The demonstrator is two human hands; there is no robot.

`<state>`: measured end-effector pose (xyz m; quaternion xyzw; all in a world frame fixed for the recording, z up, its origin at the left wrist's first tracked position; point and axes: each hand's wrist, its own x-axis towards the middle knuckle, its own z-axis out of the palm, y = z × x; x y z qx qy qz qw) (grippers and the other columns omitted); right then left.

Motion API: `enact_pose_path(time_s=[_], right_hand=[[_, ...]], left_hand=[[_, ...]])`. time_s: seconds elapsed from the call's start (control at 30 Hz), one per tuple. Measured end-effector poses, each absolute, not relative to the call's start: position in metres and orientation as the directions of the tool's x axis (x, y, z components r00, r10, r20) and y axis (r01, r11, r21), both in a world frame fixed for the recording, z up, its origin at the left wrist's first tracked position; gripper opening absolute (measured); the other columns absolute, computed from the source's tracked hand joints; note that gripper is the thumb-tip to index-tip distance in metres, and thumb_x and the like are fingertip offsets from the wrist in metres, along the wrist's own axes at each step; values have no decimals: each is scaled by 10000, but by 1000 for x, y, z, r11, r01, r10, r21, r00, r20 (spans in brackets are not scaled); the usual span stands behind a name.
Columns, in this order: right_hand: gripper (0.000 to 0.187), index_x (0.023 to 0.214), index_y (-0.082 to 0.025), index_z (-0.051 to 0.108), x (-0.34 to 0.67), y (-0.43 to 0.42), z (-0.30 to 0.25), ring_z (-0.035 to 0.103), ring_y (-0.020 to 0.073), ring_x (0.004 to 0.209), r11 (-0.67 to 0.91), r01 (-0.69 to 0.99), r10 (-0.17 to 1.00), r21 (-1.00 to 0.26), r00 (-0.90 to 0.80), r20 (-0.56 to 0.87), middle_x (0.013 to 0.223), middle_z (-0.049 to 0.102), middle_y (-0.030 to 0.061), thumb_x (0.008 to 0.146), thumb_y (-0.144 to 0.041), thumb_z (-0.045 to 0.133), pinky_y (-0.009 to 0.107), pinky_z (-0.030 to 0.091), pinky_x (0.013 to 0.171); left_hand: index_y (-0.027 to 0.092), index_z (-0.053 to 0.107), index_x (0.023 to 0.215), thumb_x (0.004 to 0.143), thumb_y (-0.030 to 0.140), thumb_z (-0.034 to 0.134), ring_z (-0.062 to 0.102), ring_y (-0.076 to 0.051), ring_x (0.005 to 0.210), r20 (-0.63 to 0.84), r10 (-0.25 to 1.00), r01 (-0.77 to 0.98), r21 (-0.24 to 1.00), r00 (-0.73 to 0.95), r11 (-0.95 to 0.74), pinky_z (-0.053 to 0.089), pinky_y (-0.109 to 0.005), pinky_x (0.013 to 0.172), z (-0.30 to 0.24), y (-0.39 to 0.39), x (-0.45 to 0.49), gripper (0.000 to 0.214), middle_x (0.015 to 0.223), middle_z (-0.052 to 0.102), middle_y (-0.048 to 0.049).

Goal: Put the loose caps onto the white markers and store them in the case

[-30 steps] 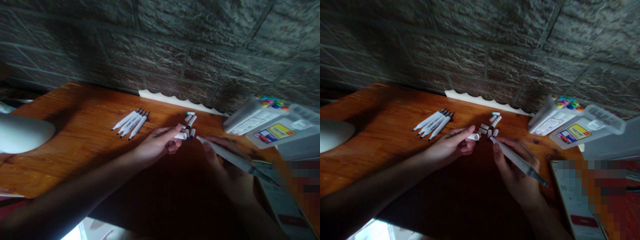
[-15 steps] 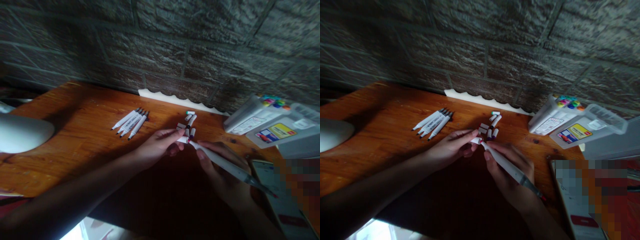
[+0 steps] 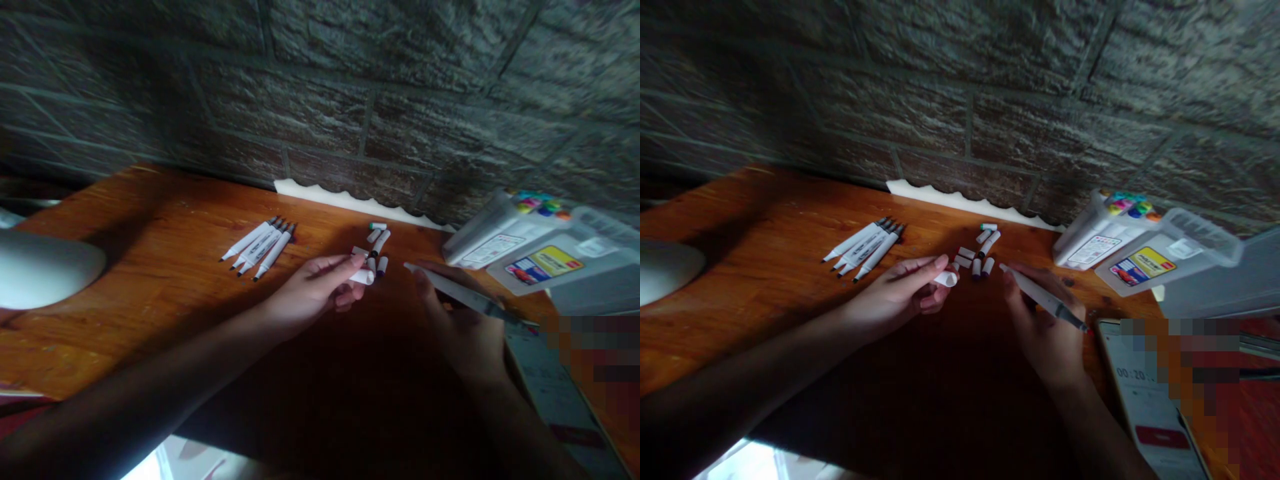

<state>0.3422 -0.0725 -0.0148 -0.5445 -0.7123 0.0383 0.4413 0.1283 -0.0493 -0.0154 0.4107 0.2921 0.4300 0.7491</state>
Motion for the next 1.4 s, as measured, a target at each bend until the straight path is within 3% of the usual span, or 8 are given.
enact_pose_path(time_s=[0.2, 0.33, 0.47, 0.57, 0.77, 1.0, 1.2, 1.4], right_hand=[[163, 1028, -218, 732, 328, -84, -9, 726, 201, 880, 446, 643, 823, -623, -21, 567, 1009, 761, 55, 876, -266, 699, 336, 592, 757], [187, 1022, -200, 726, 331, -82, -9, 728, 220, 865, 397, 613, 847, -683, 43, 531, 984, 760, 76, 876, -313, 696, 363, 599, 748], [201, 1023, -205, 711, 331, -81, -10, 721, 204, 851, 358, 549, 863, -755, 116, 493, 966, 751, 67, 861, -325, 712, 326, 591, 714], [166, 1003, -214, 706, 328, -83, -10, 713, 187, 846, 376, 532, 867, -759, 89, 491, 955, 744, 53, 864, -305, 707, 314, 588, 730], [151, 985, -214, 711, 328, -80, -12, 712, 195, 844, 393, 511, 861, -765, 87, 500, 946, 746, 54, 867, -306, 696, 333, 593, 748], [129, 952, -204, 697, 326, -73, -18, 702, 185, 878, 411, 334, 866, -848, 147, 478, 948, 734, 49, 863, -297, 696, 322, 583, 778], [297, 974, -181, 665, 324, -69, -15, 537, 87, 479, 217, 45, 949, -975, 226, 221, 805, 690, 20, 793, -401, 749, 203, 428, 387], [298, 1004, -181, 657, 328, -63, -15, 465, 56, 434, 199, -47, 961, -979, 206, 186, 837, 711, 24, 848, -434, 675, 201, 402, 389]], left_hand=[[145, 652, 816, 929, 441, 599, 389, -63, 507, -125, 870, -347, 883, 477, 317, 306, -198, 486, -16, -49, 129, 322, 622, 528, 33], [172, 694, 938, 956, 412, 556, 542, -107, 623, 8, 911, -9, 1000, 413, -4, 407, -228, 587, -19, -52, 127, 277, 761, 662, -18], [218, 729, 1038, 978, 316, 533, 657, -194, 981, 284, 783, 341, 780, 553, -524, 465, -300, 909, -33, -54, 126, 227, 1038, 735, -69], [222, 715, 1109, 997, 243, 475, 650, -215, 1088, 323, 688, 429, 592, 650, -682, 465, -331, 987, -47, -51, 127, 267, 1150, 721, -86], [238, 678, 1195, 986, 233, 495, 618, -231, 1196, 367, 744, 585, 461, 559, -667, 482, -348, 1029, -50, -45, 124, 278, 1357, 615, -81], [172, 691, 1170, 979, 239, 504, 636, -270, 1107, 291, 792, 687, 395, 536, -610, 465, -435, 1001, -14, 0, 108, 275, 1191, 703, -127], [212, 767, 978, 870, 155, 657, 691, -185, 902, 91, 638, 556, 407, 765, -725, 491, -282, 836, -10, 53, 115, 164, 986, 764, -50], [169, 752, 1023, 948, 223, 567, 679, -190, 906, 90, 562, 479, 423, 822, -769, 482, -296, 836, -4, 52, 113, 207, 1000, 746, -95]])
